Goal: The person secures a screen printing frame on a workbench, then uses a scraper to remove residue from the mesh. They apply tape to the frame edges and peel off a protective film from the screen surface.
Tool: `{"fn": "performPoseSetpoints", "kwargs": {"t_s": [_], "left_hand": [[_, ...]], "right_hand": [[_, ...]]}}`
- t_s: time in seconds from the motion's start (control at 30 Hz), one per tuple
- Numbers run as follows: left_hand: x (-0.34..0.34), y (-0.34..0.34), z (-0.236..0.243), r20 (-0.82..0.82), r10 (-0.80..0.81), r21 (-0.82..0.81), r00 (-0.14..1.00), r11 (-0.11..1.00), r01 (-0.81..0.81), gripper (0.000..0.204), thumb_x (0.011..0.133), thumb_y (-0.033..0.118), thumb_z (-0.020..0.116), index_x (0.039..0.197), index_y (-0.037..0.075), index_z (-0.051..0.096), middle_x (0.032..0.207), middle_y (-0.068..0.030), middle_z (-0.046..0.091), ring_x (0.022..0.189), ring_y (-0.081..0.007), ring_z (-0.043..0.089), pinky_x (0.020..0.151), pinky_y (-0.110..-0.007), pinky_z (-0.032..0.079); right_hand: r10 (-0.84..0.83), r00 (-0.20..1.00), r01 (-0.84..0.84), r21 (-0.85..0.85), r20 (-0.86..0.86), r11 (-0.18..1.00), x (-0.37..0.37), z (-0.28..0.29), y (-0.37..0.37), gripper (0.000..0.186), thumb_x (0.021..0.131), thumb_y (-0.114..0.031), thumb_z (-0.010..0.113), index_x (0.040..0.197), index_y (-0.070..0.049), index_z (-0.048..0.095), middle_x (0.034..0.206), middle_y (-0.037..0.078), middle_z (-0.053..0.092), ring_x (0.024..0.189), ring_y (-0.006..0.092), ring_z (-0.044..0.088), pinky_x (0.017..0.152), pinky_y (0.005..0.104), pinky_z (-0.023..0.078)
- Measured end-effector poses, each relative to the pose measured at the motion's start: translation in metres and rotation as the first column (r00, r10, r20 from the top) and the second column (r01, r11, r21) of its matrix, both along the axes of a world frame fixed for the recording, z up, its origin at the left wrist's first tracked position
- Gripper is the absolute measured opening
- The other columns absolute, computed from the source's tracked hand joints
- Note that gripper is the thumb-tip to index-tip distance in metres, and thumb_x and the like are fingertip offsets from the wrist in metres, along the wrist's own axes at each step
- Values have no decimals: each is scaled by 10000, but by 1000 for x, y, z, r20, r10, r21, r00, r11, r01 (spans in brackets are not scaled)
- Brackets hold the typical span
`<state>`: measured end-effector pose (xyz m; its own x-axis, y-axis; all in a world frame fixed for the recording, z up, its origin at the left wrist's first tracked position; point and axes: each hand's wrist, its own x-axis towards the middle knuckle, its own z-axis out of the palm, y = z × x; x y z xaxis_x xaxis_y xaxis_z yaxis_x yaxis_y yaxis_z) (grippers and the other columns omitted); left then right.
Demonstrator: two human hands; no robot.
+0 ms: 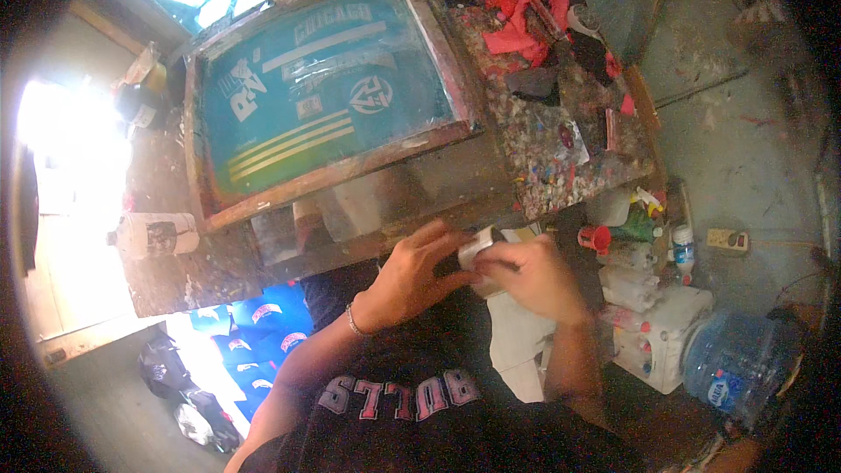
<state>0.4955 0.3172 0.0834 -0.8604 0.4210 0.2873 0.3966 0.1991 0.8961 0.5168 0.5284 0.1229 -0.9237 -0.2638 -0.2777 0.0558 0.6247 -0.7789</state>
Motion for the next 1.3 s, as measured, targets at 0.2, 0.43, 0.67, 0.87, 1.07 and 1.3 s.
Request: {"fn": "performPoseSetpoints", "kwargs": {"t_s": [0.2, 0.43, 0.67, 0.87, 1.07, 1.3], "left_hand": [[25, -23, -26, 137, -16, 9, 990, 1000, 15, 135, 863, 43, 740, 992, 12, 719, 867, -125, 668, 755, -311, 687, 661, -385, 552], [35, -47, -33, 237, 170, -83, 956, 984, -155, 78, 871, -17, 685, 943, -2, 714, 859, -142, 668, 749, -303, 681, 658, -366, 539], [29, -88, 7, 109, 242, -125, 964, 965, -229, 119, 812, -57, 722, 921, -9, 717, 856, -127, 701, 765, -256, 694, 671, -325, 531], [51, -101, 105, -194, 383, -185, 903, 890, -418, 115, 745, -62, 773, 817, 9, 719, 768, -120, 671, 667, -229, 659, 615, -338, 534], [95, -109, 124, -450, 269, 325, 852, 938, -124, 188, 969, 228, 659, 1082, 78, 672, 916, -23, 609, 831, -171, 609, 701, -302, 517], [92, -93, 120, -493, 298, 342, 817, 930, -133, 155, 981, 208, 636, 1083, 102, 683, 912, 4, 606, 819, -148, 589, 751, -291, 511]], "right_hand": [[120, 991, -111, -137, 59, 984, 1, -30, -11, 197, 904, -144, 728, 1067, -37, 753, 889, 136, 756, 801, 165, 727, 712, 326, 534], [189, 900, 24, -478, 394, 878, 17, -67, -30, 1009, 811, -190, 874, 1578, -101, 224, 1062, 204, 734, 943, 199, 710, 843, 358, 548], [265, 914, -212, -195, 308, 958, 9, -63, -28, 589, 883, -403, 789, 1352, -100, 601, 1059, 184, 747, 888, 307, 756, 789, 385, 582], [393, 804, -490, -123, -446, 863, -16, 35, -31, 244, 903, -232, 757, 1125, -135, 723, 661, 32, 680, 546, 153, 674, 520, 308, 538], [621, 596, -639, 167, -508, 751, -14, 156, -46, 206, 834, -314, 775, 957, -152, 743, 783, 54, 730, 612, 141, 651, 616, 291, 470], [596, 460, -708, 132, -658, 693, -16, 133, -23, 263, 942, -245, 717, 1053, -7, 729, 707, 155, 701, 618, 246, 720, 510, 275, 544]]}}
